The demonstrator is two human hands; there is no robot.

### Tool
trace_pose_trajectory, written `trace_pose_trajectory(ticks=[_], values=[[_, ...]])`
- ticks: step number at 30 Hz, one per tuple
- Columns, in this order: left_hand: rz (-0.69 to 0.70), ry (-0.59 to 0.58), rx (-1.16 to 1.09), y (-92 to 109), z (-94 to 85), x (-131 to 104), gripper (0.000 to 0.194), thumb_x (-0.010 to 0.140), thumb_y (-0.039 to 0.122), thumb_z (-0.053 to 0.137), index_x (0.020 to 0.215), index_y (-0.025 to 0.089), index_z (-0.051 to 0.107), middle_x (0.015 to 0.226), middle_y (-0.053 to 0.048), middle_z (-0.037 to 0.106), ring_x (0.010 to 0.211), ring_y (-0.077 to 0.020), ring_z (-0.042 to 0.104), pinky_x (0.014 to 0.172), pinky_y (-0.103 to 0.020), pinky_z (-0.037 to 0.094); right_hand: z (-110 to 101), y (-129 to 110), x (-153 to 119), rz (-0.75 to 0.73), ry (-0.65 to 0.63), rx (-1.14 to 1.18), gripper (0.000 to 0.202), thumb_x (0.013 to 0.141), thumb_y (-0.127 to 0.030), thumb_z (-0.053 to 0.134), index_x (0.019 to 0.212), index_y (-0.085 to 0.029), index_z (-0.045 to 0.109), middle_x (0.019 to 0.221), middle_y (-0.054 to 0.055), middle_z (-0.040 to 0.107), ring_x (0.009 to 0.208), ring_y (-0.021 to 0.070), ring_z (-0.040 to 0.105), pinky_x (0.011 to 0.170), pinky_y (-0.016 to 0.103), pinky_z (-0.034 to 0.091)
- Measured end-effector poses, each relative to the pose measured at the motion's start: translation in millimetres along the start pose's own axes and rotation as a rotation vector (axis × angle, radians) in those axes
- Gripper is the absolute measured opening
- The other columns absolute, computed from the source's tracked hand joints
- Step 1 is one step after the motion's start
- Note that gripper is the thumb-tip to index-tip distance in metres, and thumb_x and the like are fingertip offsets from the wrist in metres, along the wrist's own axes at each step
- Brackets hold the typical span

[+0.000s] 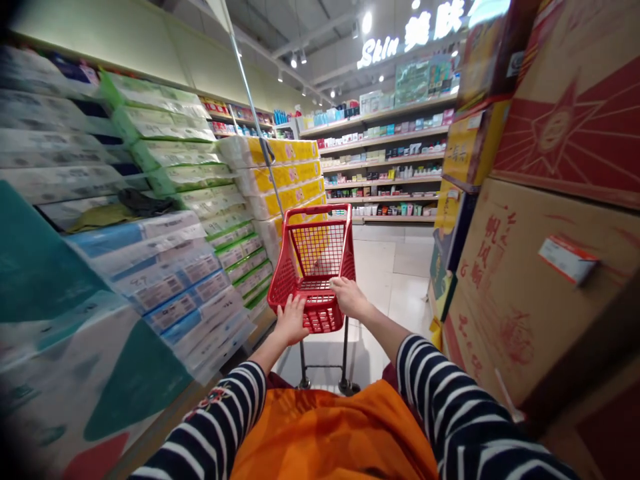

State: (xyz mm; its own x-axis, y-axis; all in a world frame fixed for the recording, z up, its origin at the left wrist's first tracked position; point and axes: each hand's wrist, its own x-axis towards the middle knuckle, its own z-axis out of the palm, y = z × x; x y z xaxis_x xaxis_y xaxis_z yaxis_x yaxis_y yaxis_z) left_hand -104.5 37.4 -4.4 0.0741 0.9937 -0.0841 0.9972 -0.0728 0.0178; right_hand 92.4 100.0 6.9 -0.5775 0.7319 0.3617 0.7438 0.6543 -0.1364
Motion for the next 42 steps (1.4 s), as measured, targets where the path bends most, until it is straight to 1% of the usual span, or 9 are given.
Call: trace_pose_trajectory(ticks=[9, 12, 16, 19, 25, 28, 31, 35, 42], values=[[0.046, 0.002, -0.016, 16, -2.5, 6, 0.084, 0.068, 0.031, 0.051, 0.142, 0.013, 0.017, 0.153, -0.011, 0.008, 0.14, -0.0286, 0.0, 0.11, -0.056, 0.01, 20, -44, -7, 0.046, -0.005, -0.014, 0.042, 0.083, -0.013, 0.042, 0.124, -0.017, 0.051, 0.132, 0.012, 0.049, 0.124, 0.025, 0.038, 0.099, 0.041, 0.035], [0.082, 0.001, -0.025, 7, -1.8, 5, 0.083, 0.068, 0.028, 0.051, 0.143, 0.013, 0.017, 0.153, -0.011, 0.008, 0.14, -0.0271, 0.001, 0.111, -0.053, 0.011, 16, -39, -6, 0.191, 0.007, -0.049, 0.046, 0.086, -0.013, 0.037, 0.131, -0.02, 0.046, 0.138, 0.011, 0.043, 0.13, 0.0277, 0.032, 0.103, 0.046, 0.029], [-0.128, 0.14, -0.036, -15, 6.7, 5, 0.08, 0.071, 0.025, 0.051, 0.141, 0.006, 0.018, 0.153, -0.017, 0.007, 0.14, -0.0291, 0.001, 0.112, -0.048, 0.013, 18, -28, -8, 0.307, 0.039, -0.063, 0.052, 0.085, -0.011, 0.036, 0.135, -0.018, 0.041, 0.143, 0.01, 0.037, 0.134, 0.0281, 0.026, 0.106, 0.049, 0.023], [-0.199, 0.174, -0.044, -24, 13.1, 4, 0.079, 0.071, 0.023, 0.053, 0.14, 0.002, 0.021, 0.151, -0.02, 0.01, 0.14, -0.0296, 0.003, 0.111, -0.044, 0.017, 33, -39, -4, 0.311, 0.094, -0.029, 0.049, 0.086, -0.01, 0.033, 0.135, -0.013, 0.042, 0.143, 0.012, 0.037, 0.134, 0.0266, 0.026, 0.106, 0.045, 0.024], [-0.079, 0.12, -0.062, -30, 6.9, -1, 0.079, 0.072, 0.025, 0.052, 0.141, 0.005, 0.02, 0.152, -0.016, 0.012, 0.14, -0.0276, 0.006, 0.112, -0.042, 0.018, 59, -89, 15, 0.157, 0.057, 0.007, 0.049, 0.089, -0.012, 0.032, 0.137, -0.014, 0.039, 0.146, 0.011, 0.032, 0.135, 0.0258, 0.024, 0.107, 0.045, 0.023], [-0.102, 0.131, -0.057, -36, 6.0, -3, 0.079, 0.071, 0.022, 0.051, 0.142, 0.007, 0.019, 0.152, -0.015, 0.01, 0.14, -0.0257, 0.005, 0.112, -0.045, 0.014, 54, -86, 14, 0.103, 0.02, -0.037, 0.048, 0.089, -0.012, 0.032, 0.136, -0.017, 0.04, 0.146, 0.008, 0.031, 0.135, 0.0263, 0.024, 0.107, 0.047, 0.022], [-0.216, 0.149, -0.113, -40, 11.6, -4, 0.079, 0.071, 0.018, 0.048, 0.142, 0.005, 0.015, 0.151, -0.017, 0.013, 0.14, -0.025, 0.007, 0.112, -0.045, 0.015, 43, -62, 2, 0.185, 0.044, -0.117, 0.047, 0.089, -0.013, 0.033, 0.136, -0.016, 0.041, 0.145, 0.01, 0.033, 0.135, 0.0269, 0.025, 0.108, 0.048, 0.02], [-0.212, 0.136, -0.187, -38, 18.8, -3, 0.082, 0.07, 0.014, 0.047, 0.143, 0.008, 0.011, 0.15, -0.016, 0.019, 0.14, -0.0237, 0.01, 0.112, -0.047, 0.015, 38, -41, -11, 0.282, 0.064, -0.179, 0.049, 0.088, -0.011, 0.034, 0.136, -0.015, 0.04, 0.145, 0.011, 0.032, 0.135, 0.0273, 0.025, 0.108, 0.047, 0.02], [-0.164, 0.124, -0.25, -40, 13.4, -7, 0.077, 0.073, 0.018, 0.047, 0.143, 0.016, 0.015, 0.153, -0.009, 0.011, 0.14, -0.0234, 0.01, 0.11, -0.051, 0.017, 61, -94, 21, 0.14, 0.04, -0.071, 0.05, 0.088, -0.012, 0.034, 0.138, -0.014, 0.038, 0.147, 0.012, 0.029, 0.136, 0.0254, 0.023, 0.108, 0.045, 0.022]])
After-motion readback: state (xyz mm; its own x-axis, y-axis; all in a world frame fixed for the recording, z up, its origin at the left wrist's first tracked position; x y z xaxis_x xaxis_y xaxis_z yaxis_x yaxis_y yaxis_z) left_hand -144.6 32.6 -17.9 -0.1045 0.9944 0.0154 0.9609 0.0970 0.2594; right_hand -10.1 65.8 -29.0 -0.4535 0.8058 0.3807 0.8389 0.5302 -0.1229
